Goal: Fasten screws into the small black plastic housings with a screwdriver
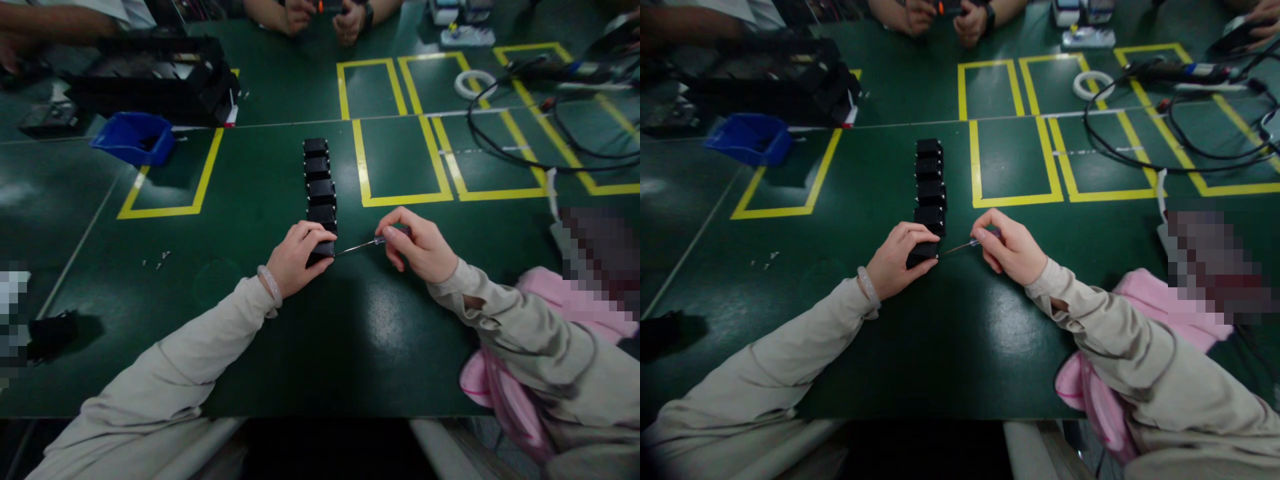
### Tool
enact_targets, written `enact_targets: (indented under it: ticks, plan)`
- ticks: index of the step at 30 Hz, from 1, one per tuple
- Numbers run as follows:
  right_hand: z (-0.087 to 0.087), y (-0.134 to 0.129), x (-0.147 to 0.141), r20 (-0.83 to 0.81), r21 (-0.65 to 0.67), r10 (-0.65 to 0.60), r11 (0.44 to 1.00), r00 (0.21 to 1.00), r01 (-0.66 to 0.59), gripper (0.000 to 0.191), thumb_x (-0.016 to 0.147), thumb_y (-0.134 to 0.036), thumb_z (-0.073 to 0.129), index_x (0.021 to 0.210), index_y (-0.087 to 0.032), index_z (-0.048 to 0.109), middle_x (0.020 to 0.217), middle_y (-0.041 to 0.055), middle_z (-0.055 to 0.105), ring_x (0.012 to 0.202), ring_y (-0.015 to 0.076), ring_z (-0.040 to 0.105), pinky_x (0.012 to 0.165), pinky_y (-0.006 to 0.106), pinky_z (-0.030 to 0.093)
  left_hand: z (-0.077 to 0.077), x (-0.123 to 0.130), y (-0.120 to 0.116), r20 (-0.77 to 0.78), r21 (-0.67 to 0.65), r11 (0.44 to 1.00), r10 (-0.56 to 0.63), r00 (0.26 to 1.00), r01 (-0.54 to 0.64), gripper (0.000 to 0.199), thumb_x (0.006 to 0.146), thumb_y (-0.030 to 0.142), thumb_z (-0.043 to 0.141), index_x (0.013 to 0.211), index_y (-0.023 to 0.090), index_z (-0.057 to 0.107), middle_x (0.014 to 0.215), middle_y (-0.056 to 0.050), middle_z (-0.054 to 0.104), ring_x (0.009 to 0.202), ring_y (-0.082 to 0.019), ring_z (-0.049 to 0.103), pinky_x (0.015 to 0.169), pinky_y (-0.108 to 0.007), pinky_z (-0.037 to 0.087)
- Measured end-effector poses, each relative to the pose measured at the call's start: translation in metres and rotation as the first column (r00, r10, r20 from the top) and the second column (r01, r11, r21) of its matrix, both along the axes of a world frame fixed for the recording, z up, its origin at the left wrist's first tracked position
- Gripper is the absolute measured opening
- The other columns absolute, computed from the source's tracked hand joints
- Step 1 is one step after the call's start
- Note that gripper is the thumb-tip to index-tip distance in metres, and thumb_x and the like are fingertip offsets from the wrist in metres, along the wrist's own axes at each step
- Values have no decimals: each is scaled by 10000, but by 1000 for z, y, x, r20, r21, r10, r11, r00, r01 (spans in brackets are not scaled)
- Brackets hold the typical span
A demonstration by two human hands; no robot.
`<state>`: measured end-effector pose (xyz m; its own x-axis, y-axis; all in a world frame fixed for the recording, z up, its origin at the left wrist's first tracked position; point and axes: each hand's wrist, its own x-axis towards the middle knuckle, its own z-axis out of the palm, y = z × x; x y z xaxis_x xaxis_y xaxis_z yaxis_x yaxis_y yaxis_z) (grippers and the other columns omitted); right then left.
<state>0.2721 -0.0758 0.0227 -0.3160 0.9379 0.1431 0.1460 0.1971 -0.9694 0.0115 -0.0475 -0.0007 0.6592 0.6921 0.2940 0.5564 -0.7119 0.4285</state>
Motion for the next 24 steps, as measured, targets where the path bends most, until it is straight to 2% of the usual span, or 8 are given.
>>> enact_targets:
  ticks: [3, 10, 18, 24]
  plan:
    - [-1, 0, 0, -11, -12, -5, 1000, 1000, 5, 207, 990, -388, 514, 920, -193, 500, 435, -116, 426, 320, 50, 407, 336, 177, 304, 0, 0, 0, 4, -6, 1000, -1, 1000, 1, 324, 908, 248, 628, 1214, 177, 548, 1192, -113, 553, 1117, -261, 547, 966, -452, 492]
    - [-1, 0, -1, -45, -7, 1, 1000, 999, -1, 200, 979, -392, 530, 989, -201, 470, 549, -92, 495, 382, 54, 449, 357, 176, 369, 0, 0, 0, 13, -11, 1000, 1, 1000, -1, 309, 909, 239, 623, 1202, 174, 554, 1184, -112, 557, 1114, -259, 550, 972, -451, 489]
    - [-1, 0, 0, -8, 1, -12, 1000, 1000, 12, 209, 984, -395, 527, 907, -201, 511, 435, -118, 413, 324, 55, 421, 334, 182, 318, 1, 0, -1, 9, -16, 1000, 2, 1000, -2, 310, 913, 246, 617, 1207, 179, 546, 1187, -109, 555, 1121, -259, 545, 973, -453, 490]
    - [0, -1, 0, -22, 7, 2, 1000, 1000, -2, 152, 975, -349, 537, 983, -206, 487, 552, -95, 480, 380, 53, 453, 362, 184, 368, 1, 0, -1, 8, -25, 1000, 8, 1000, -8, 307, 909, 239, 616, 1204, 197, 543, 1189, -101, 554, 1121, -257, 548, 974, -461, 490]
